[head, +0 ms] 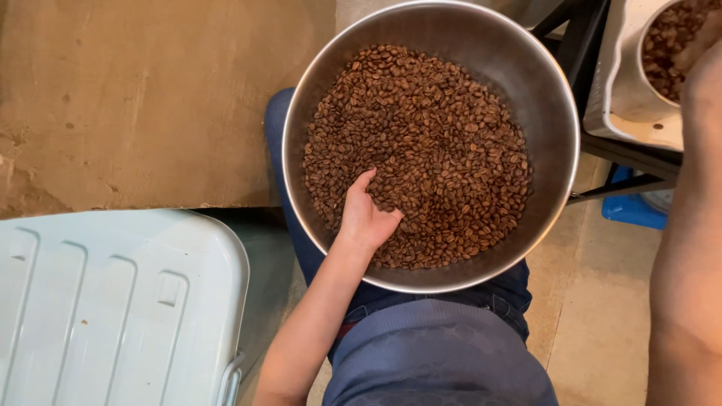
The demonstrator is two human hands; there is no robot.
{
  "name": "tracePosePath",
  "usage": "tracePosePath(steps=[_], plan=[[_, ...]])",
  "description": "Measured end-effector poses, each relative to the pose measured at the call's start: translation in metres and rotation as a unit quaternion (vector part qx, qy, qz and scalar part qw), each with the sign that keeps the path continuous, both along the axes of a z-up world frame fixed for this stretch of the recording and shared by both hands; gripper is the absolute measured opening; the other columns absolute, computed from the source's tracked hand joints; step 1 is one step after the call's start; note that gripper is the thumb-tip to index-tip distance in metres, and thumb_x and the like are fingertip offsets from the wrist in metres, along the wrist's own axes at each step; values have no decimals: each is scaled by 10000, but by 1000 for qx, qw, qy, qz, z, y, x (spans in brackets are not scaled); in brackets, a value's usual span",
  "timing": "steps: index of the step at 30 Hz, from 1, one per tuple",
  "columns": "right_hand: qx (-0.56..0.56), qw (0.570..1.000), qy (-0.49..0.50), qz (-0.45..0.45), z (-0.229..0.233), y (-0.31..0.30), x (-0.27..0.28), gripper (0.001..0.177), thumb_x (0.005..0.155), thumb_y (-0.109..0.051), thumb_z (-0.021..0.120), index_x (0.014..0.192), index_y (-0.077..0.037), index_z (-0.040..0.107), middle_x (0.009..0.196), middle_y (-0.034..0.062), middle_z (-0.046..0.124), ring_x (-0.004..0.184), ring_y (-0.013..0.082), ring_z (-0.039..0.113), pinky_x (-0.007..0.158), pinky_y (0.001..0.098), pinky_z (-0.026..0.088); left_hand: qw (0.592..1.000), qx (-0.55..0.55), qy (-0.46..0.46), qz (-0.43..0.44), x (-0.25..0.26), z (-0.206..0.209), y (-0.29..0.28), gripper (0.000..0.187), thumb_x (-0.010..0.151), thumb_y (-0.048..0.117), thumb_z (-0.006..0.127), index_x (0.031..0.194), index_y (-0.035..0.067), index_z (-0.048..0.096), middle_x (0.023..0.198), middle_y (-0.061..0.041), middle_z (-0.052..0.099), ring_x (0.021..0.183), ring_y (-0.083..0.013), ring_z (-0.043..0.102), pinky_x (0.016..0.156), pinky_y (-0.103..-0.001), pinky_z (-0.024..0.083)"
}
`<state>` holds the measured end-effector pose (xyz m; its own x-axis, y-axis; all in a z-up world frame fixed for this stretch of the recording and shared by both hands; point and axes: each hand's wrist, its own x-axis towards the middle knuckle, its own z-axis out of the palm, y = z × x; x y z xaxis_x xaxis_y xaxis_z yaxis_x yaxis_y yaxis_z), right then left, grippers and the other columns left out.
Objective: Sorting through roasted coffee beans in a metal bowl to remove defects by hand
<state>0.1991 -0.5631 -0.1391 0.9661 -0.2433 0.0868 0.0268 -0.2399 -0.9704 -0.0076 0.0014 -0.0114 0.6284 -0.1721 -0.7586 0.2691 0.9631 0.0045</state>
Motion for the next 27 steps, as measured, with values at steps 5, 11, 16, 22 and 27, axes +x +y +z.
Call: tracePosePath(steps=[5,11,16,22,27], plan=[[-261,925,-205,187,13,7,78,538,1311,-250,188,1573,180,378,1453,463,479,1318,585,516,1094,622,483,1000,-6,-7,-1,0,-7,0,412,1002,231,480,1306,-24,590,1338,-152,637,1188,-273,605,1053,-392,477],[-482,816,-318,-2,111,92,15,484,1351,-147,231,1348,142,619,1105,298,829,815,376,865,622,286,762,1000,8,-6,-14,1,-4,0,422,1004,235,464,1316,-21,586,1365,-168,631,1230,-296,595,1078,-410,463],[-445,838,-311,61,137,115,-8,324,1225,120,395,1355,194,682,1131,308,768,862,352,726,834,370,607,1000,15,14,-12,1,2,-1,457,974,234,505,1351,-18,566,1395,-167,607,1247,-295,577,1078,-416,455],[-464,825,-311,82,205,183,-62,338,1170,210,407,1369,166,676,1225,323,750,1040,435,779,915,434,674,1000,12,2,-18,1,0,0,449,979,243,502,1338,-16,571,1394,-162,613,1247,-293,579,1085,-419,450],[-276,889,-270,246,231,254,-92,444,848,313,391,1105,215,739,1152,345,743,761,294,568,664,299,424,998,44,-18,-41,-3,22,0,427,991,226,481,1340,2,579,1390,-149,616,1256,-283,577,1126,-433,418]])
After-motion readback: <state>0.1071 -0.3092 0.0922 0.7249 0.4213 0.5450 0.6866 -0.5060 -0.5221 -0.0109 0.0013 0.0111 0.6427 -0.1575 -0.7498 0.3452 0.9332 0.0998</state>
